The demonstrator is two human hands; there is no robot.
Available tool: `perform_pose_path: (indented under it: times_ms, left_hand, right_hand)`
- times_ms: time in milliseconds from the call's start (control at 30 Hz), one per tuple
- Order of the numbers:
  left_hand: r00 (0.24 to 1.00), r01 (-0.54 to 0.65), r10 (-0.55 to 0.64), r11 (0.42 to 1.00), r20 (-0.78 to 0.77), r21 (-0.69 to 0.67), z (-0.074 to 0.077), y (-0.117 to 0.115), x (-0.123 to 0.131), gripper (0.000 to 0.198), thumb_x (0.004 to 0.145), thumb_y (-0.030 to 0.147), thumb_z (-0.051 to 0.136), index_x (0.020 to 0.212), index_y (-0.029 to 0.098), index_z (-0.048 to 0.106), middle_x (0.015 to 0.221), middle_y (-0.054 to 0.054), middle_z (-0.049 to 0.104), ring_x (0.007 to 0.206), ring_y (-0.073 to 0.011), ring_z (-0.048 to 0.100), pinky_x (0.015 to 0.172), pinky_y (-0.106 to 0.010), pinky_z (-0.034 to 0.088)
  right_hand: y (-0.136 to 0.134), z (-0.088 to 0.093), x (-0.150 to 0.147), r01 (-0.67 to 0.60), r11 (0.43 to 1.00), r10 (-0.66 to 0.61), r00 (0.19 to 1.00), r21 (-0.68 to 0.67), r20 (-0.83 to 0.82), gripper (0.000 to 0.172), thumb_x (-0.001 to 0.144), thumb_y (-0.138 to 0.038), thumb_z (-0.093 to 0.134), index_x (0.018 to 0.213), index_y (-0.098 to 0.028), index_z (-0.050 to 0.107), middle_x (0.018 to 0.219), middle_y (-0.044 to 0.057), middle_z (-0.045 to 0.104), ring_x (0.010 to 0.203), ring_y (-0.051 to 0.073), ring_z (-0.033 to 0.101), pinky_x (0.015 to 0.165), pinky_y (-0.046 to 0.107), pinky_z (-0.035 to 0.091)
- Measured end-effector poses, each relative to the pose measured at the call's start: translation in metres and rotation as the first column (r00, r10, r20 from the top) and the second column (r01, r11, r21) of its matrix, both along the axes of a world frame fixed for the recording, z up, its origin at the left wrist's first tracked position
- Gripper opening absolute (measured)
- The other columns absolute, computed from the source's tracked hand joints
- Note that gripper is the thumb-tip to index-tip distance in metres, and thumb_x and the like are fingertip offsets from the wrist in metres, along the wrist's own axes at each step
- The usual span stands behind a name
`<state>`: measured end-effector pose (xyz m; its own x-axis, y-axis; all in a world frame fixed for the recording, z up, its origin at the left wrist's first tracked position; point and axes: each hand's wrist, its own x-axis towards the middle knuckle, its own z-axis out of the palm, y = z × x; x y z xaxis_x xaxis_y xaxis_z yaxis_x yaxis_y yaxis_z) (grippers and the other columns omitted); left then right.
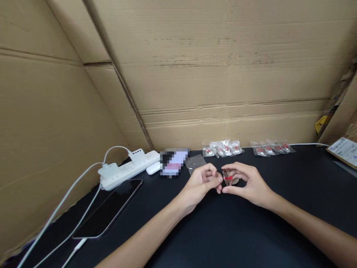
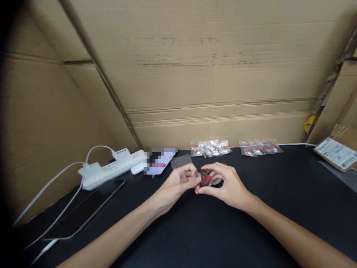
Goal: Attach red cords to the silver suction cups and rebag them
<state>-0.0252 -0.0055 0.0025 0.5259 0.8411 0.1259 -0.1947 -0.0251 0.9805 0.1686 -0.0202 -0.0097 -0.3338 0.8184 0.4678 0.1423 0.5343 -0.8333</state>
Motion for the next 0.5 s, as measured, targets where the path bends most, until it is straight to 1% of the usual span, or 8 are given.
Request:
perform_pose_path:
  times_ms: [167,333,433,500]
  left_hand:
    - [0.999,-0.045,0.045,0.999,-0.013,-0.006,0.0031,0.0030,-0.0021,0.029,0.081,0.022,0.071,0.076,0.019,0.043,0.072,0.003,0.057,0.060,-0.0103,0.056,0.063,-0.027,0.044]
    - [0.997,-0.061,0.061,0.998,-0.041,-0.005,0.0047,0.0033,-0.0026,0.028,0.080,0.024,0.071,0.076,0.019,0.044,0.074,0.003,0.056,0.059,-0.0104,0.055,0.063,-0.028,0.046]
    - [0.995,-0.069,0.070,0.997,-0.073,0.016,0.0044,0.0040,-0.0024,0.026,0.080,0.028,0.071,0.078,0.019,0.047,0.073,0.003,0.055,0.059,-0.0110,0.055,0.062,-0.028,0.047]
    - [0.985,-0.104,0.113,0.991,-0.130,0.080,0.0044,0.0046,-0.0027,0.023,0.081,0.032,0.069,0.080,0.018,0.051,0.071,0.002,0.054,0.061,-0.0124,0.055,0.062,-0.028,0.048]
  right_hand:
    - [0.0019,-0.0017,0.0026,0.019,1.000,-0.020,0.999,-0.016,-0.040,0.049,0.072,-0.029,0.083,0.115,-0.020,0.062,0.089,0.004,0.068,0.076,0.018,0.068,0.072,0.033,0.059]
    - [0.0037,-0.0034,0.0035,0.045,0.999,-0.044,0.999,0.004,-0.009,0.049,0.072,-0.032,0.082,0.115,-0.021,0.062,0.090,0.004,0.067,0.075,0.018,0.067,0.071,0.033,0.059]
    - [0.0031,-0.0007,0.0046,0.074,0.995,-0.077,0.996,0.072,0.034,0.046,0.074,-0.032,0.081,0.115,-0.021,0.062,0.091,0.004,0.064,0.073,0.017,0.066,0.068,0.032,0.059]
    - [0.0017,0.0022,0.0061,0.104,0.981,-0.121,0.988,0.161,0.097,0.045,0.076,-0.032,0.079,0.116,-0.022,0.062,0.090,0.003,0.062,0.073,0.016,0.064,0.067,0.032,0.058]
